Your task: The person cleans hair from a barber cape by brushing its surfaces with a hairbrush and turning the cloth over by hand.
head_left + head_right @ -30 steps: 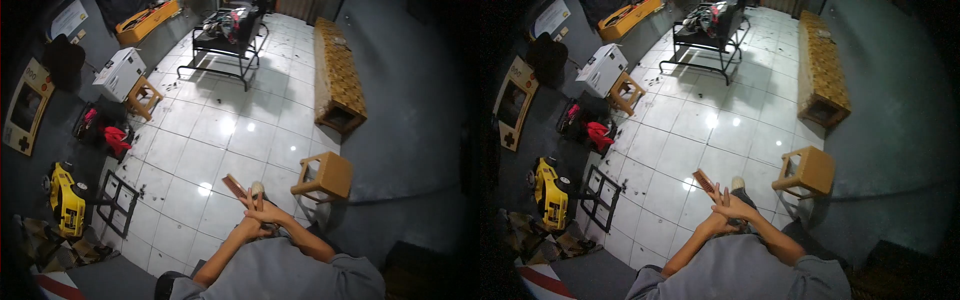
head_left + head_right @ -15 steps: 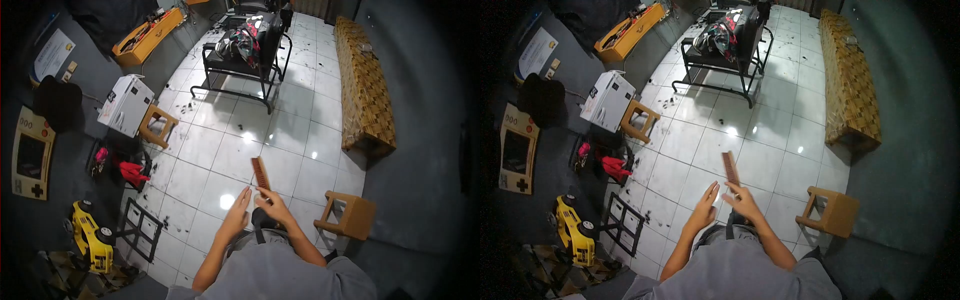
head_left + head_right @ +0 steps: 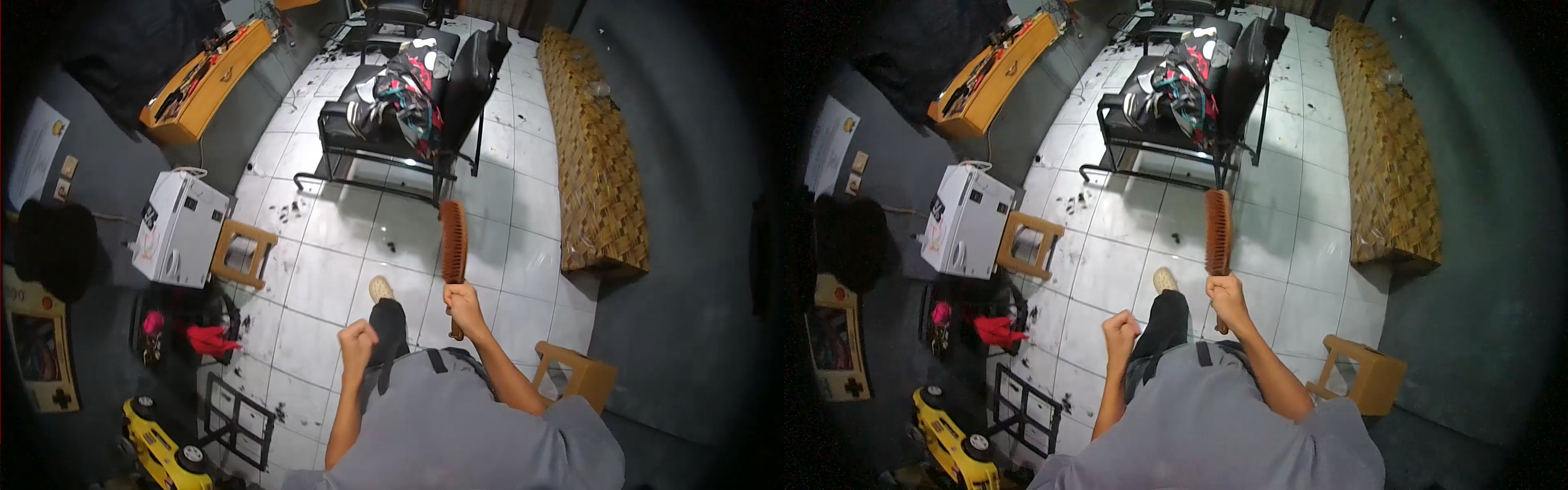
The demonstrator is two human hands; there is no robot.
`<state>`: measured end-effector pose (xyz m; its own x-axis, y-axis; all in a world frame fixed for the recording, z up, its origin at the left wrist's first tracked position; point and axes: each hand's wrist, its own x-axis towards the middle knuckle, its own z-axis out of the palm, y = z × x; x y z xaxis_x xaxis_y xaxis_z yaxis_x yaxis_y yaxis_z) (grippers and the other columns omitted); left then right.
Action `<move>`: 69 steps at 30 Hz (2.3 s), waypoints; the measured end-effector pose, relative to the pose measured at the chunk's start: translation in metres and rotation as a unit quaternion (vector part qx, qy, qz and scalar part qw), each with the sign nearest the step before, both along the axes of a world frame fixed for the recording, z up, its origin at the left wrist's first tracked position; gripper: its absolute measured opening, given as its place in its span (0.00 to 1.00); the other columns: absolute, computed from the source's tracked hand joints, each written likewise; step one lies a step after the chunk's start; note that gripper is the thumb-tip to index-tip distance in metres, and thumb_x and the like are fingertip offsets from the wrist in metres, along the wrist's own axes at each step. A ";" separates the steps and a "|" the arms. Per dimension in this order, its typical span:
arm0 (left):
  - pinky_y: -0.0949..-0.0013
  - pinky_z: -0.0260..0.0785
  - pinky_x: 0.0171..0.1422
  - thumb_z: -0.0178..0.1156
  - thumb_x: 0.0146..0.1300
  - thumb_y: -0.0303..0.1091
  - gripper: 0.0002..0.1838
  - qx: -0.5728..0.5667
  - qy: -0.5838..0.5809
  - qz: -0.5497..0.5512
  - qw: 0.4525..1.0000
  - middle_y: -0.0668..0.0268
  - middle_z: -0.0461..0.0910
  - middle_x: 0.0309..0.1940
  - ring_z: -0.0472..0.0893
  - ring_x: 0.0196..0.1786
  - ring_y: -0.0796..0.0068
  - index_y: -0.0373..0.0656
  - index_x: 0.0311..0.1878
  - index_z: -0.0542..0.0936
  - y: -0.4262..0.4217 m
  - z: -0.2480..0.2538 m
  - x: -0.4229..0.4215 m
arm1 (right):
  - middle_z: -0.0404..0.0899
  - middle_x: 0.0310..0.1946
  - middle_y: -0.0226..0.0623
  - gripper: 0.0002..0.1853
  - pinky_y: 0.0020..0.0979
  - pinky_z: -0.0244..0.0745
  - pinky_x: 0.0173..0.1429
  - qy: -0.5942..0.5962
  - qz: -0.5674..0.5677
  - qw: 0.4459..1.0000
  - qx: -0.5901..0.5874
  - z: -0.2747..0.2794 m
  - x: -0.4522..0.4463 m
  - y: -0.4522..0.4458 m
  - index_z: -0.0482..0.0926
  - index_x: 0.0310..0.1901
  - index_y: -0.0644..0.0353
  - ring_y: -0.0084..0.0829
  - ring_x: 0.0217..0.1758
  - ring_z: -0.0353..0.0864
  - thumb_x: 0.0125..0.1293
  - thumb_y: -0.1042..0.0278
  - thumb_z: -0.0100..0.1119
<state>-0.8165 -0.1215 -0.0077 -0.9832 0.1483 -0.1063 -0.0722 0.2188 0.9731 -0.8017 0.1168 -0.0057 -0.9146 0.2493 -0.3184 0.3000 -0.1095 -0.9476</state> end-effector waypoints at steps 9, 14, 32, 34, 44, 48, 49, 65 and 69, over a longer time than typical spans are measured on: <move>0.65 0.68 0.48 0.56 0.55 0.29 0.19 -0.077 0.079 -0.279 0.954 0.55 0.71 0.47 0.76 0.43 0.59 0.38 0.51 0.70 0.062 0.063 -0.238 | 0.72 0.31 0.40 0.05 0.30 0.67 0.41 0.082 0.044 0.956 0.279 0.076 -0.188 -0.003 0.81 0.31 0.57 0.35 0.35 0.71 0.52 0.70 0.57; 0.66 0.68 0.50 0.54 0.56 0.27 0.16 -0.067 0.105 -0.292 0.948 0.55 0.72 0.44 0.76 0.45 0.60 0.36 0.49 0.71 0.102 0.059 -0.338 | 0.72 0.35 0.44 0.12 0.34 0.68 0.47 0.056 -0.055 0.935 0.346 0.060 -0.279 0.041 0.81 0.41 0.54 0.41 0.42 0.72 0.55 0.62 0.60; 0.53 0.51 0.64 0.57 0.55 0.55 0.46 -0.286 -0.037 -0.127 0.949 0.28 0.52 0.59 0.57 0.62 0.33 0.34 0.67 0.49 0.316 -0.027 -0.620 | 0.63 0.41 0.49 0.23 0.44 0.71 0.41 -0.058 0.021 0.900 0.432 -0.009 -0.569 0.184 0.71 0.45 0.61 0.51 0.41 0.73 0.47 0.63 0.66; 0.52 0.53 0.62 0.58 0.53 0.57 0.48 -0.272 -0.039 -0.111 0.955 0.31 0.58 0.56 0.61 0.60 0.38 0.32 0.66 0.51 0.319 -0.038 -0.623 | 0.64 0.41 0.50 0.22 0.46 0.72 0.40 -0.029 0.030 0.904 0.426 -0.022 -0.572 0.181 0.70 0.46 0.61 0.51 0.39 0.73 0.49 0.64 0.64; 0.60 0.68 0.40 0.54 0.56 0.29 0.19 -0.176 0.005 -0.018 0.984 0.45 0.76 0.31 0.78 0.36 0.48 0.32 0.50 0.68 0.263 -0.005 -0.576 | 0.66 0.36 0.53 0.16 0.47 0.70 0.40 0.066 0.045 0.940 0.331 -0.012 -0.533 0.122 0.72 0.40 0.62 0.56 0.38 0.73 0.46 0.73 0.59; 0.77 0.65 0.35 0.50 0.60 0.24 0.07 -0.002 -0.063 0.014 0.998 0.67 0.72 0.32 0.71 0.32 0.82 0.36 0.41 0.69 0.189 -0.032 -0.524 | 0.68 0.34 0.49 0.17 0.41 0.71 0.39 0.110 0.068 0.949 0.289 -0.001 -0.477 0.075 0.75 0.41 0.63 0.47 0.33 0.74 0.46 0.71 0.62; 0.77 0.67 0.36 0.50 0.60 0.23 0.08 0.094 -0.101 0.010 0.990 0.66 0.73 0.33 0.72 0.33 0.81 0.36 0.43 0.68 0.174 -0.024 -0.508 | 0.68 0.33 0.46 0.18 0.37 0.70 0.38 0.102 0.073 0.957 0.263 0.003 -0.462 0.063 0.76 0.41 0.62 0.42 0.31 0.74 0.47 0.69 0.63; 0.66 0.72 0.49 0.46 0.63 0.24 0.16 0.438 -0.242 0.028 0.866 0.60 0.73 0.47 0.77 0.45 0.69 0.40 0.54 0.64 0.053 0.013 -0.233 | 0.73 0.36 0.36 0.28 0.24 0.71 0.36 0.058 0.096 0.960 0.255 0.068 -0.180 -0.035 0.74 0.51 0.58 0.24 0.35 0.74 0.46 0.64 0.69; 0.73 0.70 0.46 0.52 0.62 0.25 0.14 0.421 -0.242 0.008 0.874 0.62 0.72 0.43 0.75 0.43 0.76 0.38 0.49 0.65 0.045 0.023 -0.195 | 0.75 0.34 0.37 0.22 0.26 0.71 0.38 0.044 0.141 0.956 0.255 0.062 -0.138 -0.035 0.73 0.50 0.62 0.24 0.34 0.74 0.52 0.66 0.62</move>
